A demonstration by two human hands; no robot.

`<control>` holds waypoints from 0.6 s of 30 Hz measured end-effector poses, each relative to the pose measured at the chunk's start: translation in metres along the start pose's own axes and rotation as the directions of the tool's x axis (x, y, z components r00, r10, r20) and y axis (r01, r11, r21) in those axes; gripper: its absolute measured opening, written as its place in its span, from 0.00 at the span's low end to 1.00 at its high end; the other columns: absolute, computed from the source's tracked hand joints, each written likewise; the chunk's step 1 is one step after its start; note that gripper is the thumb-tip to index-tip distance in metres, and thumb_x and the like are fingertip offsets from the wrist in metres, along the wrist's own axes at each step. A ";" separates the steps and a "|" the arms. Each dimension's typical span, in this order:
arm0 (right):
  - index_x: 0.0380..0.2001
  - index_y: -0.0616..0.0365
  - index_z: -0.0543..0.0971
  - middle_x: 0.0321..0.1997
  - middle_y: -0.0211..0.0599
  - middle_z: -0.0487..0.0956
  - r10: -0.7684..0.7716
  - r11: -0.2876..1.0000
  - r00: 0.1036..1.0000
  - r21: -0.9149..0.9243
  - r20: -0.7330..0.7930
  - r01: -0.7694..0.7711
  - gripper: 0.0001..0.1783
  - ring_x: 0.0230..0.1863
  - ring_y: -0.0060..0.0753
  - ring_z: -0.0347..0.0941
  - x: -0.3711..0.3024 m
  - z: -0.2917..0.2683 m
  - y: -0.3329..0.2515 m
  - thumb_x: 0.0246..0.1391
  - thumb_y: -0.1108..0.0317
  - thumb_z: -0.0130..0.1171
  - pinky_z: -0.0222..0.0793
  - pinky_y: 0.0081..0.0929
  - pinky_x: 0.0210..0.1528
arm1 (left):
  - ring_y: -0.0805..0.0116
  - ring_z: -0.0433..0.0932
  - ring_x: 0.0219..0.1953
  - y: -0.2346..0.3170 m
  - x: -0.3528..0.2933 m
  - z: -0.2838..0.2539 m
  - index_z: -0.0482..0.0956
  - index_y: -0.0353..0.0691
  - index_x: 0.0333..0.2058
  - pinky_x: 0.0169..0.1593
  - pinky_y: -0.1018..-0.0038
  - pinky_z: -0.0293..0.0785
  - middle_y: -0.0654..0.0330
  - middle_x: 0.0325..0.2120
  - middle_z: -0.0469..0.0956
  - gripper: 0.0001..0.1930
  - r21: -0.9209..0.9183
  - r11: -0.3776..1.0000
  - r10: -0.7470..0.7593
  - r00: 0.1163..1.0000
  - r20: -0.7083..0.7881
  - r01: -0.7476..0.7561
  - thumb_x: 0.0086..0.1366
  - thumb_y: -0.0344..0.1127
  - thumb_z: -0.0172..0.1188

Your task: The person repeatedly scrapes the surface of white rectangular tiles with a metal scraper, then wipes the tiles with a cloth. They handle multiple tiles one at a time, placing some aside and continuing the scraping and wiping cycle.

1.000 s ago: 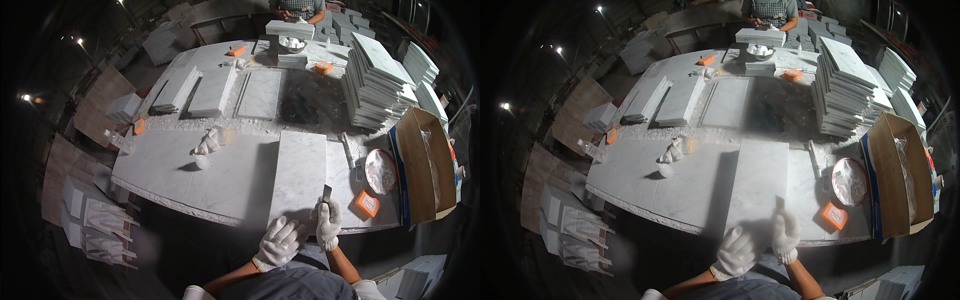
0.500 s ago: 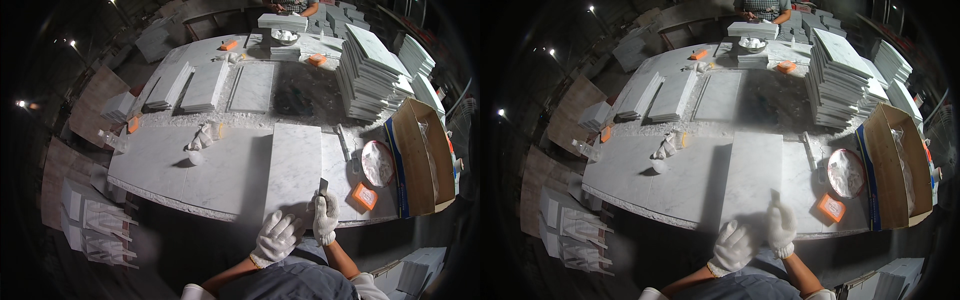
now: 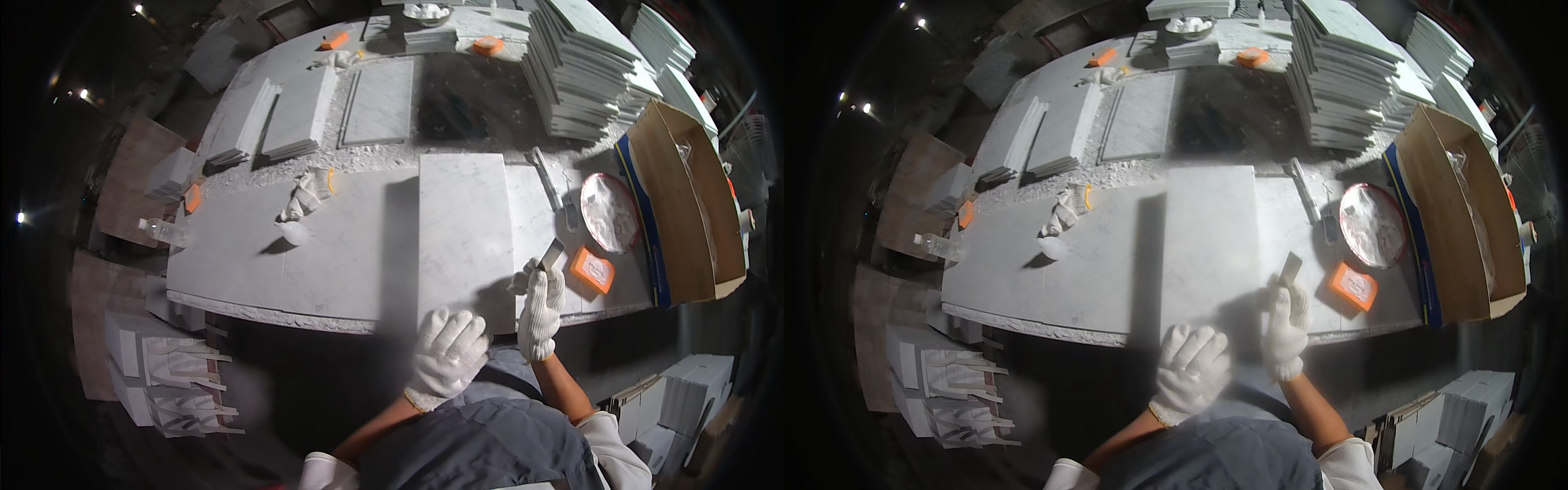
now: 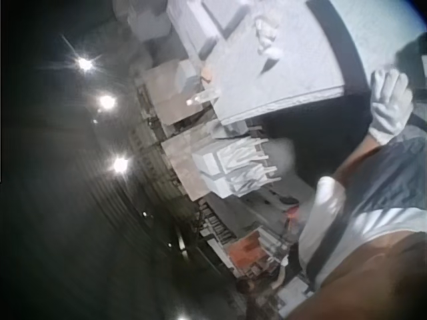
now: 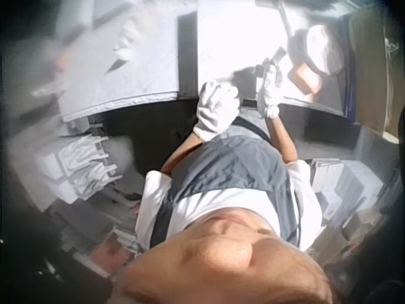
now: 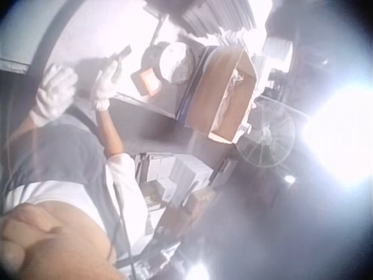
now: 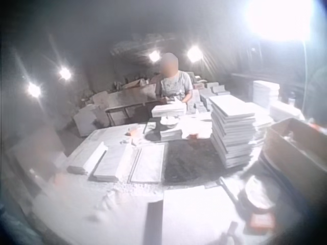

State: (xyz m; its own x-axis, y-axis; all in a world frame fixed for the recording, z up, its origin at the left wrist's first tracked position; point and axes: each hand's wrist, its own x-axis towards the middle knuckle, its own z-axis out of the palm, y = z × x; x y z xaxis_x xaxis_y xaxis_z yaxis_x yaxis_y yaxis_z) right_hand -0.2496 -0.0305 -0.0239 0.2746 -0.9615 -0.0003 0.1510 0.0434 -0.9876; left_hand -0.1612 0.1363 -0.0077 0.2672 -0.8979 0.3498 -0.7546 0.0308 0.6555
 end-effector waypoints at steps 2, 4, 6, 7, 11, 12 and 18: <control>0.53 0.59 0.76 0.43 0.35 0.82 -0.046 0.995 0.999 -0.094 -0.022 0.043 0.15 0.39 0.26 0.80 0.003 -0.007 -0.004 0.75 0.61 0.50 0.78 0.29 0.44 | 0.58 0.77 0.55 0.013 0.011 -0.012 0.85 0.42 0.39 0.61 0.52 0.71 0.58 0.47 0.81 0.14 0.338 0.932 0.183 0.976 -0.119 -0.133 0.55 0.38 0.66; 0.55 0.61 0.75 0.45 0.38 0.82 0.060 0.998 0.998 0.009 -0.011 -0.060 0.16 0.42 0.29 0.81 0.001 -0.013 -0.009 0.75 0.62 0.51 0.79 0.31 0.47 | 0.57 0.77 0.55 0.022 0.020 -0.021 0.86 0.42 0.38 0.61 0.52 0.71 0.58 0.46 0.82 0.12 0.306 0.944 0.169 0.978 -0.126 -0.124 0.57 0.39 0.66; 0.55 0.64 0.76 0.45 0.41 0.82 0.144 0.988 0.988 0.054 -0.050 -0.141 0.16 0.42 0.31 0.81 0.000 -0.016 -0.013 0.75 0.63 0.51 0.78 0.31 0.51 | 0.56 0.79 0.53 0.027 0.025 -0.027 0.87 0.42 0.36 0.59 0.53 0.72 0.57 0.44 0.83 0.11 0.213 0.975 0.090 0.992 -0.085 -0.070 0.58 0.40 0.67; 0.55 0.64 0.76 0.45 0.41 0.82 0.124 0.992 0.991 0.042 -0.052 -0.122 0.16 0.42 0.32 0.81 0.000 -0.017 -0.013 0.75 0.62 0.52 0.80 0.29 0.49 | 0.57 0.78 0.56 0.027 0.027 -0.029 0.88 0.44 0.37 0.64 0.52 0.71 0.58 0.46 0.84 0.11 0.158 0.986 0.060 0.997 -0.056 -0.051 0.60 0.42 0.67; 0.55 0.63 0.76 0.45 0.41 0.82 0.067 0.996 0.997 0.068 -0.030 -0.065 0.16 0.42 0.30 0.81 0.001 -0.023 -0.007 0.75 0.63 0.51 0.80 0.28 0.47 | 0.57 0.78 0.57 0.016 0.042 -0.037 0.88 0.44 0.42 0.69 0.54 0.69 0.59 0.47 0.84 0.14 0.223 0.961 0.178 0.983 -0.054 -0.161 0.67 0.46 0.64; 0.54 0.63 0.77 0.46 0.39 0.82 0.076 0.996 0.997 0.046 -0.027 -0.075 0.15 0.43 0.28 0.80 0.002 -0.025 -0.004 0.75 0.64 0.51 0.80 0.27 0.47 | 0.56 0.77 0.58 0.013 0.050 -0.039 0.87 0.43 0.45 0.68 0.55 0.70 0.58 0.51 0.83 0.16 0.232 0.956 0.192 0.981 -0.028 -0.181 0.67 0.47 0.65; 0.53 0.62 0.78 0.48 0.37 0.83 0.107 0.994 0.993 0.020 -0.053 -0.106 0.12 0.45 0.25 0.78 0.004 -0.044 0.014 0.73 0.69 0.53 0.76 0.23 0.51 | 0.51 0.69 0.66 -0.004 0.112 -0.038 0.84 0.44 0.54 0.75 0.56 0.56 0.53 0.62 0.76 0.28 -0.939 0.051 -0.473 0.836 0.277 0.340 0.71 0.60 0.52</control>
State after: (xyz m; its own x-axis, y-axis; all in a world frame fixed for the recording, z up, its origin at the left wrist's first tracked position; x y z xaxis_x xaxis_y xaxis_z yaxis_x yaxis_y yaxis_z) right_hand -0.2881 -0.0459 -0.0442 0.2389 -0.9643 -0.1145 0.1399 0.1508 -0.9786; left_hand -0.1048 0.0520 0.0543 0.4148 -0.8869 -0.2032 0.6152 0.1088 0.7808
